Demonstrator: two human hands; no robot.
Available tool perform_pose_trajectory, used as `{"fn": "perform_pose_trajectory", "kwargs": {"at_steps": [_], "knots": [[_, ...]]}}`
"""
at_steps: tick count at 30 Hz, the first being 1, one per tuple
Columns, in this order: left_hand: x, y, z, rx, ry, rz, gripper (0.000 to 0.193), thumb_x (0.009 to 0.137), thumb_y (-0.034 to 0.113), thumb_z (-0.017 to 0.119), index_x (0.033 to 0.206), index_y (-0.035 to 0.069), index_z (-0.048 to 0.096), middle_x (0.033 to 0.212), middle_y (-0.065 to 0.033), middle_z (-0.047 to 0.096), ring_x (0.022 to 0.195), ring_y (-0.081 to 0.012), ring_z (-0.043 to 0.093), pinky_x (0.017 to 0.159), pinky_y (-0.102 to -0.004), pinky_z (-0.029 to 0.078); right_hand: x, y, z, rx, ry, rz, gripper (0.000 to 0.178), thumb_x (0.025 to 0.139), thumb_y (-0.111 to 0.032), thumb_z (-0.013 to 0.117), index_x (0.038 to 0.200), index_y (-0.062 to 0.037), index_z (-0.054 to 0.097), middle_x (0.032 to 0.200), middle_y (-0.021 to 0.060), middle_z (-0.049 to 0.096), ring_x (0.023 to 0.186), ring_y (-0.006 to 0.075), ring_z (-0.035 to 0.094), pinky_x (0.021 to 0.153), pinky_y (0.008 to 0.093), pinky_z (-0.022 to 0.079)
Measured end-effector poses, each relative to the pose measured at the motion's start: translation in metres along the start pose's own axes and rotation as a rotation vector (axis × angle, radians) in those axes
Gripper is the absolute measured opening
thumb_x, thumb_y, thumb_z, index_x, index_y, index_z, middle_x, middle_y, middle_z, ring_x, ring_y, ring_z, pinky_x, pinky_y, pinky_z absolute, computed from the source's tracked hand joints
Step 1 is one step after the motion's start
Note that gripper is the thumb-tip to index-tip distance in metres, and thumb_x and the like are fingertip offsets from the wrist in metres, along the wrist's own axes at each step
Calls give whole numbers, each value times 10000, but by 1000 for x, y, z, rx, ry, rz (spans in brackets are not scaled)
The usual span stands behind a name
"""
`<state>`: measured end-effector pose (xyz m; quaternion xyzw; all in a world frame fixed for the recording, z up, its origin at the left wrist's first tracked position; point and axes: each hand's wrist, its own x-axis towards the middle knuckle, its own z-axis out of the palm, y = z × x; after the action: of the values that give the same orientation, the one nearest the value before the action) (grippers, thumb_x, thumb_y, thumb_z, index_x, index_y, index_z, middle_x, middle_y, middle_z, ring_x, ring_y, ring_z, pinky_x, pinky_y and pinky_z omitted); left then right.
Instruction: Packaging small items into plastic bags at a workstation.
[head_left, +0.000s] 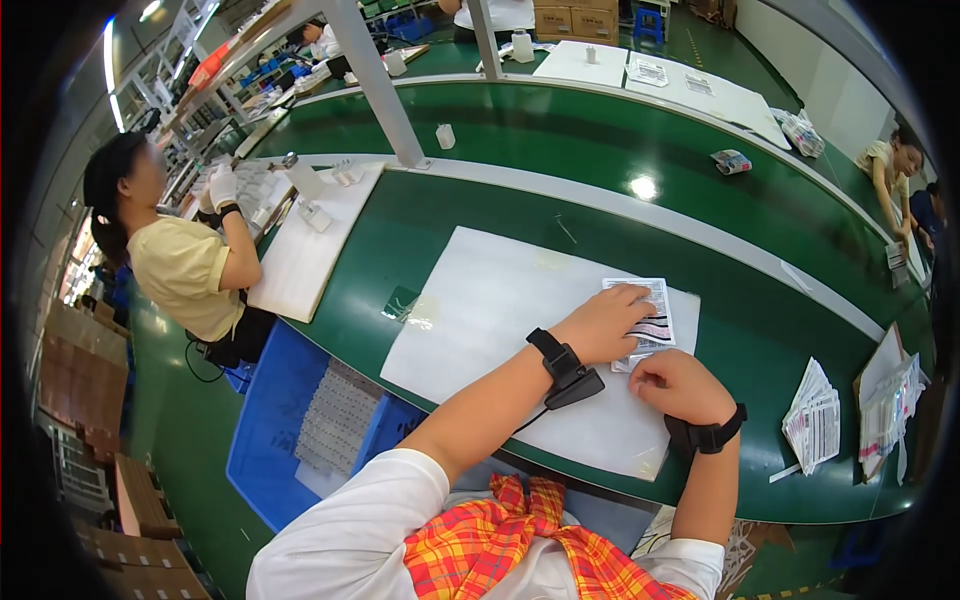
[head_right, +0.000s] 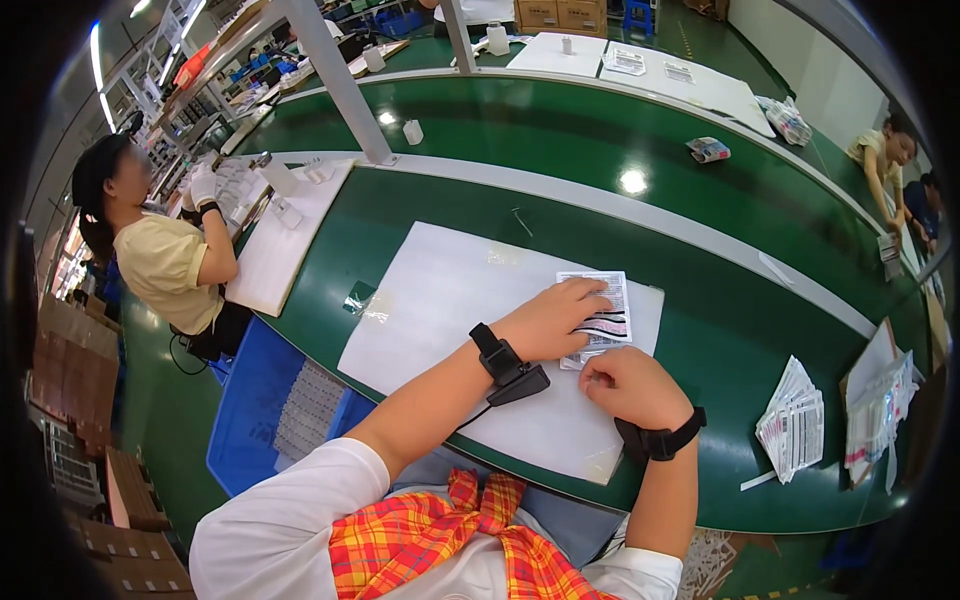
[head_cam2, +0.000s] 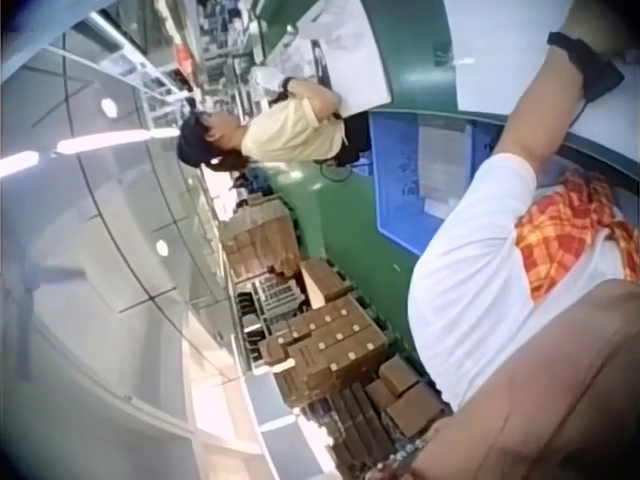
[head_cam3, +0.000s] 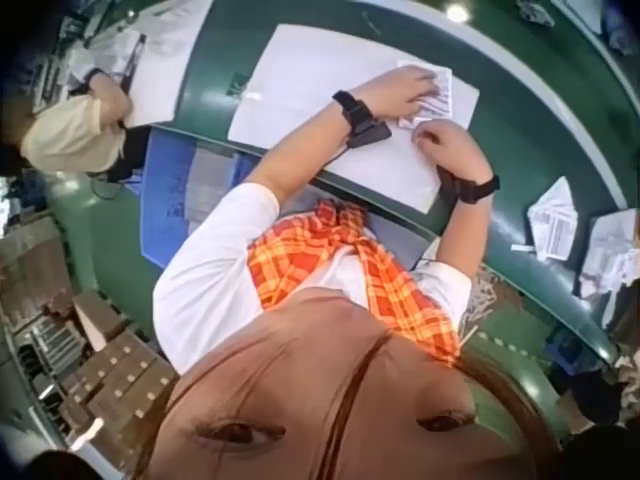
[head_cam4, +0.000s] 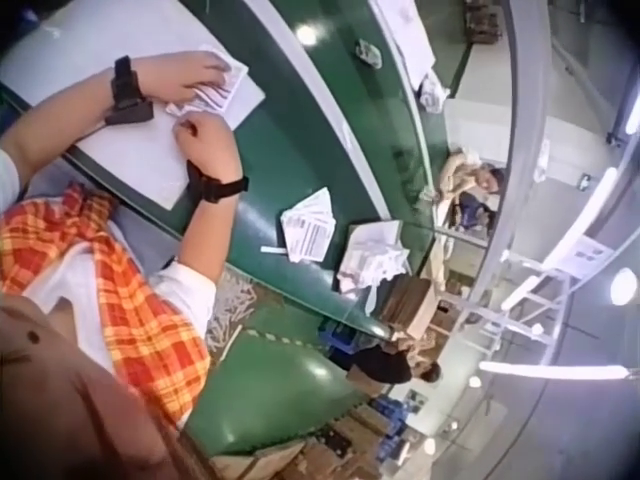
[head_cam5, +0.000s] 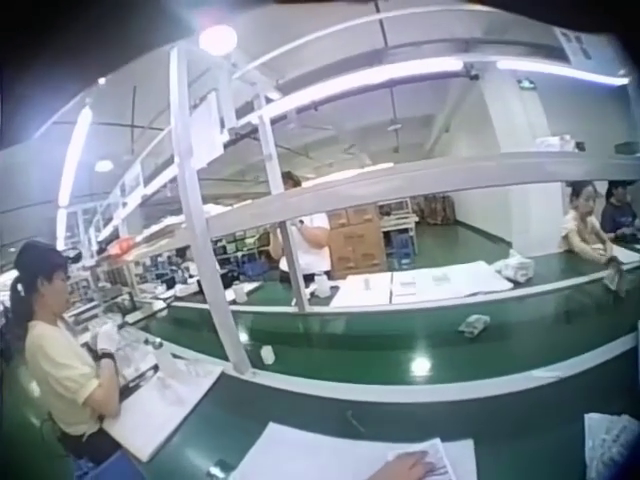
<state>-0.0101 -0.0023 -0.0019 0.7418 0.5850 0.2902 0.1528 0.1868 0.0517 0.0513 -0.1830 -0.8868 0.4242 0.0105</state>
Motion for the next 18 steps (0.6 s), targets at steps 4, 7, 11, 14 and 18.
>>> {"fn": "perform_pose_trajectory", "kwargs": {"at_steps": [4, 7, 11, 14, 18], "knots": [[-1, 0, 0, 11, 23, 9, 486, 752, 90, 594, 1235, 47, 568, 1399, -207, 460, 1316, -375, 404, 1109, -431, 333, 3, 1, 1, 2, 0, 0, 143, 800, -139, 644, 828, -2, 674, 706, 121, 635, 643, 232, 594, 624, 331, 469], [-1, -2, -1, 11, 57, 26, 490, 737, 110, 609, 1223, 47, 585, 1370, -208, 484, 1294, -376, 425, 1105, -432, 335, 4, -1, 0, 16, -17, 0, 141, 794, -138, 644, 829, -4, 674, 698, 118, 629, 636, 226, 588, 618, 328, 465], [-4, 5, -4, 5, 1, 1, 481, 757, 97, 592, 1235, 50, 563, 1389, -208, 464, 1311, -374, 406, 1106, -434, 332, 0, -4, 5, -39, 21, -22, 142, 782, -139, 646, 830, -8, 675, 690, 111, 621, 625, 216, 579, 612, 325, 462], [-1, 4, 0, 20, 24, 15, 492, 754, 105, 597, 1242, 55, 560, 1378, -207, 470, 1305, -373, 408, 1100, -437, 336, 1, -4, 3, -57, 9, -19, 138, 771, -138, 647, 823, -12, 671, 686, 107, 615, 619, 211, 574, 607, 324, 461], [0, 1, 2, 18, 72, 26, 492, 738, 124, 614, 1224, 52, 587, 1356, -206, 497, 1280, -373, 435, 1095, -434, 340, 3, -5, 1, -53, 1, -14, 134, 766, -136, 645, 819, -15, 667, 685, 107, 615, 619, 214, 574, 602, 322, 461]]}}
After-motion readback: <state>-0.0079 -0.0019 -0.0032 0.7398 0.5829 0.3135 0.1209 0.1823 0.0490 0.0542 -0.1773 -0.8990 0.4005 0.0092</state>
